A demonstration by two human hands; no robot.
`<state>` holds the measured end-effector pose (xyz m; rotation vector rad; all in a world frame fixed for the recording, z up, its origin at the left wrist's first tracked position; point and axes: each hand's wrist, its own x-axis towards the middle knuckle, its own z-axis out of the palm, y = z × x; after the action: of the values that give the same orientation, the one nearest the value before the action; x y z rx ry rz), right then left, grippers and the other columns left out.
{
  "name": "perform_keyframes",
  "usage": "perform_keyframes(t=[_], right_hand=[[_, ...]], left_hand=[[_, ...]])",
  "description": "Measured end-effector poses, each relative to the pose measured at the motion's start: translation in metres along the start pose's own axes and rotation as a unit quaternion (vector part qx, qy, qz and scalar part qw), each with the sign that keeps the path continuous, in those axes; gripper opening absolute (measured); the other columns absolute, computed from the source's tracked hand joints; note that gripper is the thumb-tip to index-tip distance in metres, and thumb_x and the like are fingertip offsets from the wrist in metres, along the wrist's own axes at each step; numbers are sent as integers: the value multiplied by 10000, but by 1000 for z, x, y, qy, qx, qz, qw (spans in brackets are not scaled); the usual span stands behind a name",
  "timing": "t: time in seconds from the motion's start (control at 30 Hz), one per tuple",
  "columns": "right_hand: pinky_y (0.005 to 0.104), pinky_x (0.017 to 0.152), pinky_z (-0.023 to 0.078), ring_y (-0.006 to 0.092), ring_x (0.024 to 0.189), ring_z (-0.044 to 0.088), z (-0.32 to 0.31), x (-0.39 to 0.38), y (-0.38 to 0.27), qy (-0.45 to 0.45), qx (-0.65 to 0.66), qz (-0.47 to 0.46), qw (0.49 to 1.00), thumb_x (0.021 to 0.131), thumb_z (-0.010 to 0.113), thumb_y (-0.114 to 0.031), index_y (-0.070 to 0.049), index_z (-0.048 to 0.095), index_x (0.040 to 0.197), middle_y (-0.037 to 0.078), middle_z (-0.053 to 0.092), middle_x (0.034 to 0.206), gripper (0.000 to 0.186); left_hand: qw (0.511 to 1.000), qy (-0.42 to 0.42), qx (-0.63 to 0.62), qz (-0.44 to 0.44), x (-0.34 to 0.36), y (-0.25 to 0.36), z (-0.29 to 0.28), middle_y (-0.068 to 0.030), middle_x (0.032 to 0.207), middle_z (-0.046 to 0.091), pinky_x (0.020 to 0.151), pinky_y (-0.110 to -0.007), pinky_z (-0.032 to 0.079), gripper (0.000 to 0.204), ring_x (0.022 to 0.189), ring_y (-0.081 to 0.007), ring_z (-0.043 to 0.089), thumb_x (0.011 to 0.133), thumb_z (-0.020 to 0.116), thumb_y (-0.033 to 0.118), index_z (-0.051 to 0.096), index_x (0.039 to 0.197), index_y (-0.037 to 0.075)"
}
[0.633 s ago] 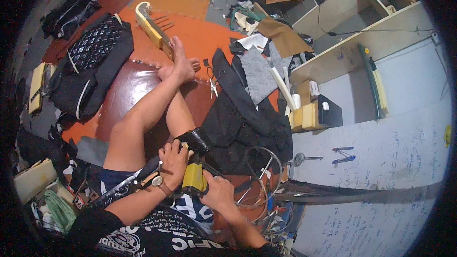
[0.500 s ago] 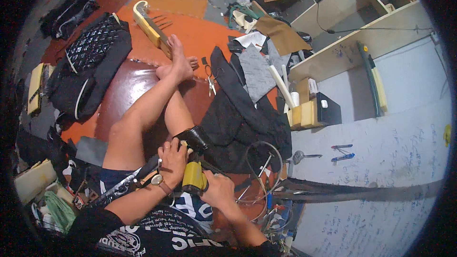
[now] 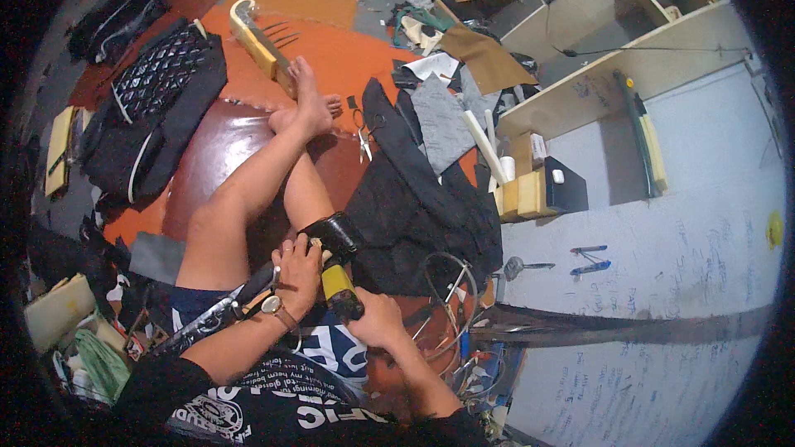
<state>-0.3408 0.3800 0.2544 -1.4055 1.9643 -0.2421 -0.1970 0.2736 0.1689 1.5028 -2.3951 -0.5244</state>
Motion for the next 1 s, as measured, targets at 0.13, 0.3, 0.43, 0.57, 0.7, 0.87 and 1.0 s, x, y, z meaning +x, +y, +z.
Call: perform_keyframes(t=[0.13,0.3,0.43,0.57,0.7,0.87,1.0], right_hand=[[465,853,579,407,950,735,-10,-4,2,-27,44,-4,999,830,777,-290,-65,708,1138,199,760,985,388],[396,988,531,303,1123,701,18,-1,60,-13,127,-63,990,895,790,-254,-9,646,1320,179,726,1226,512],[397,1042,501,271,1179,662,17,-4,54,-37,200,-13,979,891,804,-242,-8,614,1378,138,705,1290,572],[373,1050,498,230,1157,656,6,-1,29,-19,254,-14,967,879,786,-146,-18,611,1389,101,703,1301,555],[346,1003,522,179,1119,665,0,2,25,-31,336,13,941,875,770,-108,-30,616,1388,71,710,1273,541],[317,888,555,146,1031,676,-15,-8,-1,-18,331,74,940,877,755,-89,-31,577,1420,52,719,1222,574],[302,789,549,130,953,663,-21,-16,0,-41,361,81,928,872,749,-82,-33,563,1430,55,719,1222,590]], left_hand=[[999,-10,-40,-6,2,6,-12,-151,1334,594,981,-550,433,313,1174,-370,574,993,628,318,699,1196,91],[979,40,-99,175,-32,9,-44,-228,1436,546,1062,-522,447,352,1342,-394,514,970,622,220,639,1263,25],[930,-247,-72,263,-75,-17,-117,-253,1538,485,1175,-511,404,362,1446,-422,459,934,613,169,638,1250,-7],[946,-118,19,300,-83,-47,-98,-252,1602,441,1147,-476,413,329,1471,-395,437,926,594,160,687,1191,-11],[931,-134,112,322,-74,-38,-94,-239,1616,440,1076,-443,433,335,1431,-336,456,945,570,189,763,1152,9],[928,-130,177,302,-71,-26,-70,-236,1624,433,1059,-456,426,380,1363,-302,478,943,569,208,780,1187,7],[923,-151,198,294,-70,-23,-70,-249,1607,454,1055,-476,420,380,1443,-325,414,941,575,222,799,1159,6]])
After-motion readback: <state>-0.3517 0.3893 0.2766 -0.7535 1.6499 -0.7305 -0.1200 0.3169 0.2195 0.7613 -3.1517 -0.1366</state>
